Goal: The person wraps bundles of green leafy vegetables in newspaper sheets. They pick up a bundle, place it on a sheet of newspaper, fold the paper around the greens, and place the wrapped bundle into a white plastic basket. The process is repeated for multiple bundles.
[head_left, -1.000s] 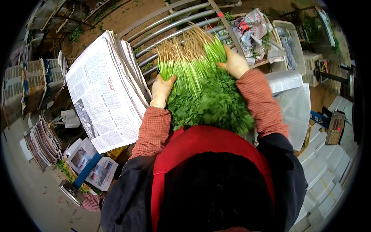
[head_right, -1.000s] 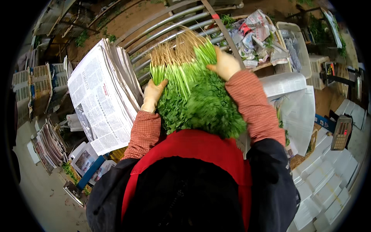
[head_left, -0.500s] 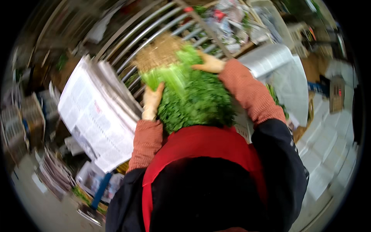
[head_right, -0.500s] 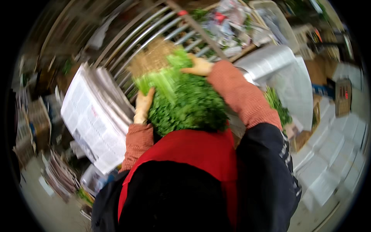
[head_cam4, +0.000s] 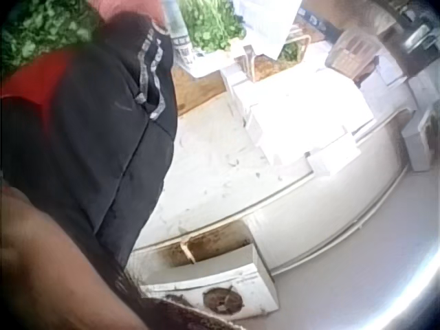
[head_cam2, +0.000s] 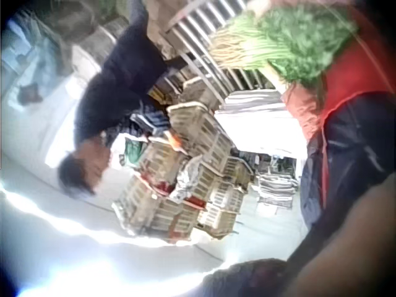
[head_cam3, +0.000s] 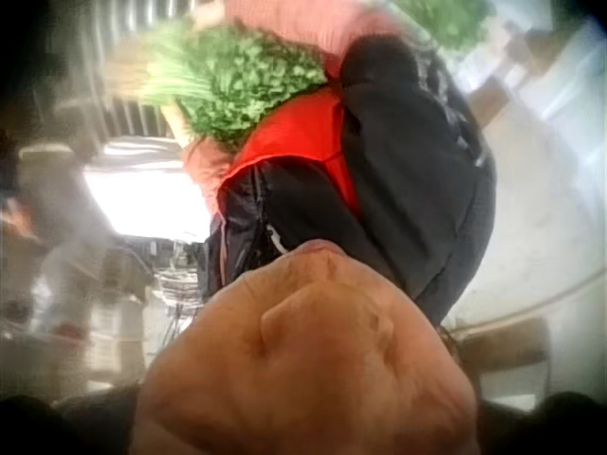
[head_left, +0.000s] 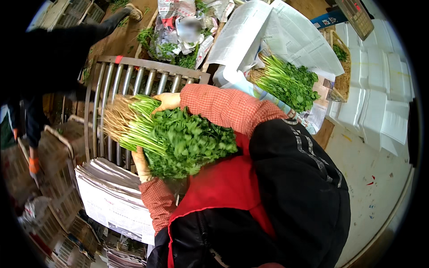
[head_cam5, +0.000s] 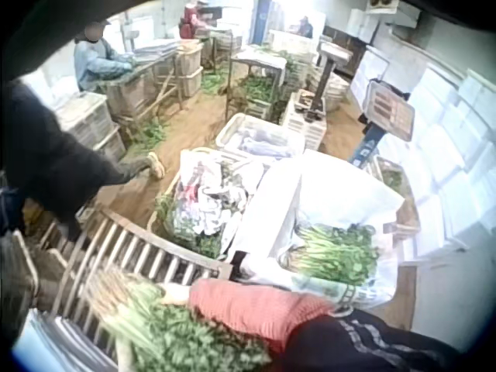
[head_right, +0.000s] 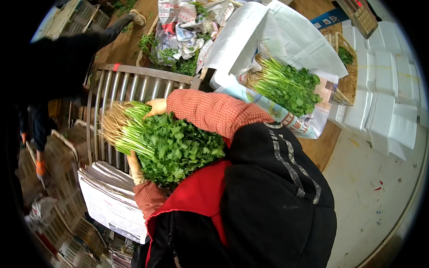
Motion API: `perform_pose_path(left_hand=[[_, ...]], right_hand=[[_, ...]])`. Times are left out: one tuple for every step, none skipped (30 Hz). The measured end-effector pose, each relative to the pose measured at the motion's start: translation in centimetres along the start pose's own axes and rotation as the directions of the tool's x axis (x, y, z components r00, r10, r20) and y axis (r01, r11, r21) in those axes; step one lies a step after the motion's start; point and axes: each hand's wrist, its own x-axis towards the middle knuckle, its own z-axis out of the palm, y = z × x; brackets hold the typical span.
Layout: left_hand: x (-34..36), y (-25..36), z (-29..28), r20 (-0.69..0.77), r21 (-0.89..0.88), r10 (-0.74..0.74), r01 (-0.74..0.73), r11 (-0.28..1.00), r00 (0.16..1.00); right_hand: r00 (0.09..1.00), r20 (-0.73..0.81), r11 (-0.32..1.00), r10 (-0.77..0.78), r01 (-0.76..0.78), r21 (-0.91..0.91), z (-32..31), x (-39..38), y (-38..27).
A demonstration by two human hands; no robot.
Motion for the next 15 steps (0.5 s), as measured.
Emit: perform_pose_path(left_hand=[[0.4, 1.4, 0.9, -0.004, 0.068, 0.012, -0.011, 0.998, 1.000], [0.9, 2.6, 1.8, -0.055, 0.094, 0.080, -0.074, 0.993, 0.995], [1.1, 4.0, 2.2, -0.013, 0.132, 0.089, -0.087, 0.987, 0.996], [1.0, 5.3, 3.4, -0.005, 0.122, 0.148, -0.146, 0.982, 0.989], [0.8, 7.0, 4.7, -0.004, 0.112, 0.209, -0.207, 0.972, 0.978], [0.5, 9.0, 6.3, 0.022, 0.113, 0.218, -0.219, 0.969, 0.976], [0.3, 11.2, 8.6, 0.060, 0.112, 0.234, -0.239, 0.964, 0.970], [0.2, 13.6, 11.6, 0.037, 0.132, 0.190, -0.193, 0.972, 0.981], [0.4, 14.7, 14.3, 0.078, 0.074, 0.220, -0.225, 0.971, 0.972], [0.4, 15.7, 17.7, 0.096, 0.078, 0.203, -0.210, 0.974, 0.975], [0.5, 16.2, 21.0, 0.141, 0.005, 0.222, -0.225, 0.974, 0.965], [0.1, 17.2, 25.3, 0.183, -0.055, 0.173, -0.166, 0.985, 0.968], [0.0, 17.3, 28.8, 0.283, -0.088, 0.177, -0.158, 0.984, 0.943], [-0.2, 17.2, 31.9, 0.362, -0.124, 0.182, -0.146, 0.981, 0.914], [0.0, 16.4, 34.8, 0.462, -0.109, 0.078, -0.030, 0.994, 0.884]], right_hand=[[0.991, -0.065, 0.992, -0.114, 0.117, 0.044, -0.4, 1.5, 2.8], [0.938, -0.073, 0.851, -0.339, 0.339, 0.402, 0.0, 0.9, 4.2], [0.835, -0.165, 0.542, -0.525, 0.478, 0.692, 0.2, 0.2, 5.8], [0.819, -0.277, 0.699, -0.502, 0.574, 0.427, -0.3, -1.4, 5.3], [0.776, -0.376, 0.803, -0.507, 0.583, 0.121, -1.4, -3.8, 3.3], [0.792, -0.396, 0.812, -0.465, 0.560, 0.165, -2.6, -7.4, 1.1], [0.780, -0.415, 0.821, -0.469, 0.558, 0.121, -4.2, -11.2, 0.2], [0.770, -0.425, 0.829, -0.476, 0.554, 0.078, -5.7, -14.8, -0.9], [0.731, -0.435, 0.824, -0.526, 0.565, -0.048, -7.9, -17.9, -0.3], [0.707, -0.510, 0.867, -0.489, 0.456, -0.199, -10.2, -20.6, 1.2], [0.690, -0.539, 0.875, -0.483, 0.389, -0.287, -11.2, -25.6, -0.1], [0.667, -0.565, 0.873, -0.486, 0.340, -0.349, -13.2, -29.0, 1.6], [0.643, -0.589, 0.867, -0.490, 0.289, -0.406, -15.1, -32.6, 3.2], [0.584, -0.648, 0.857, -0.488, 0.177, -0.485, -16.2, -35.5, 5.7], [0.638, -0.668, 0.896, -0.383, 0.080, -0.437, -17.1, -38.7, 6.8]])
